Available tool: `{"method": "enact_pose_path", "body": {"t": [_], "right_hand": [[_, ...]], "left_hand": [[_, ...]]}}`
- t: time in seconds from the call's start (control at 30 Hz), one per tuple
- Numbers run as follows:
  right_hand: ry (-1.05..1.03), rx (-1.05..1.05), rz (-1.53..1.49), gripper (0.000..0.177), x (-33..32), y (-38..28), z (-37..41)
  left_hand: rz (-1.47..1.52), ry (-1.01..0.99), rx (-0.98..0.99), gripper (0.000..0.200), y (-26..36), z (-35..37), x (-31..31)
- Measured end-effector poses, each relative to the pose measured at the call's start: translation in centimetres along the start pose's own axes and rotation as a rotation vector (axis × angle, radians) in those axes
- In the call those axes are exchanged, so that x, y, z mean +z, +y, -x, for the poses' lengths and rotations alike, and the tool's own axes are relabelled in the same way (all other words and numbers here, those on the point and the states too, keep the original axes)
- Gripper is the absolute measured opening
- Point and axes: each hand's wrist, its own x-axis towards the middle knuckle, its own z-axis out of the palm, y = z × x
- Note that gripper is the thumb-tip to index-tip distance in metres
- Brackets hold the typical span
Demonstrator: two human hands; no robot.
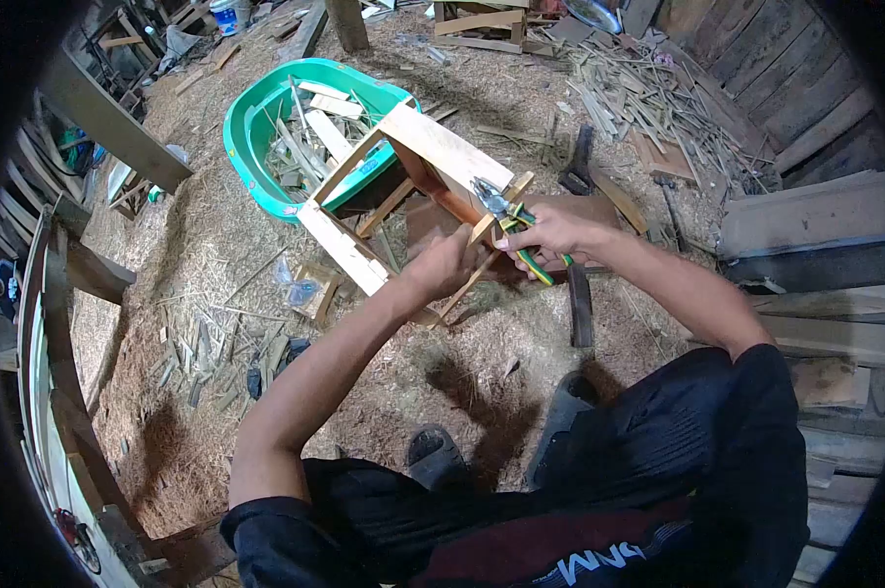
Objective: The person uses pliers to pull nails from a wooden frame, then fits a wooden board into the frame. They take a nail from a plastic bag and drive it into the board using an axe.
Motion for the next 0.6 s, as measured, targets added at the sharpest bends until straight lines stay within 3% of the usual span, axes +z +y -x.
{"method": "enact_pose_path", "body": {"t": [0.1,0.17,0.27,0.33,0.43,0.47,0.5,0.53,0.6], "right_hand": [[0.059,0.025,0.039,0.029,0.0,-0.5,0.6],[0.03,0.011,-0.009,0.033,-0.5,-0.5,0.9],[0.055,-0.052,0.102,0.035,-1.4,-0.7,1.1],[0.122,-0.117,0.234,0.037,-1.1,-0.5,1.0],[0.353,-0.281,0.6,0.048,0.6,0.6,0.8],[0.458,-0.351,0.752,0.053,1.3,1.2,0.8],[0.565,-0.417,0.904,0.058,2.2,1.0,1.1],[0.525,-0.19,0.923,0.063,3.0,-0.3,2.2],[0.599,-0.395,0.987,0.064,2.5,0.6,1.7]], "left_hand": [[-0.023,-0.084,-0.069,0.032,0.7,-0.6,-0.5],[-0.029,0.006,-0.047,0.048,0.4,-0.3,-0.1],[0.042,0.252,0.098,0.076,0.6,0.4,-0.3],[-0.008,0.234,0.073,0.108,2.5,0.7,-1.9],[-0.144,0.005,-0.065,0.11,4.7,-0.7,-3.8],[-0.02,-0.009,-0.001,0.114,3.4,-1.6,-3.2],[0.043,0.029,0.009,0.114,3.0,-1.6,-2.8],[0.11,0.065,0.02,0.115,2.7,-1.6,-2.2],[0.258,0.138,-0.062,0.117,3.1,-1.3,-1.5]]}}
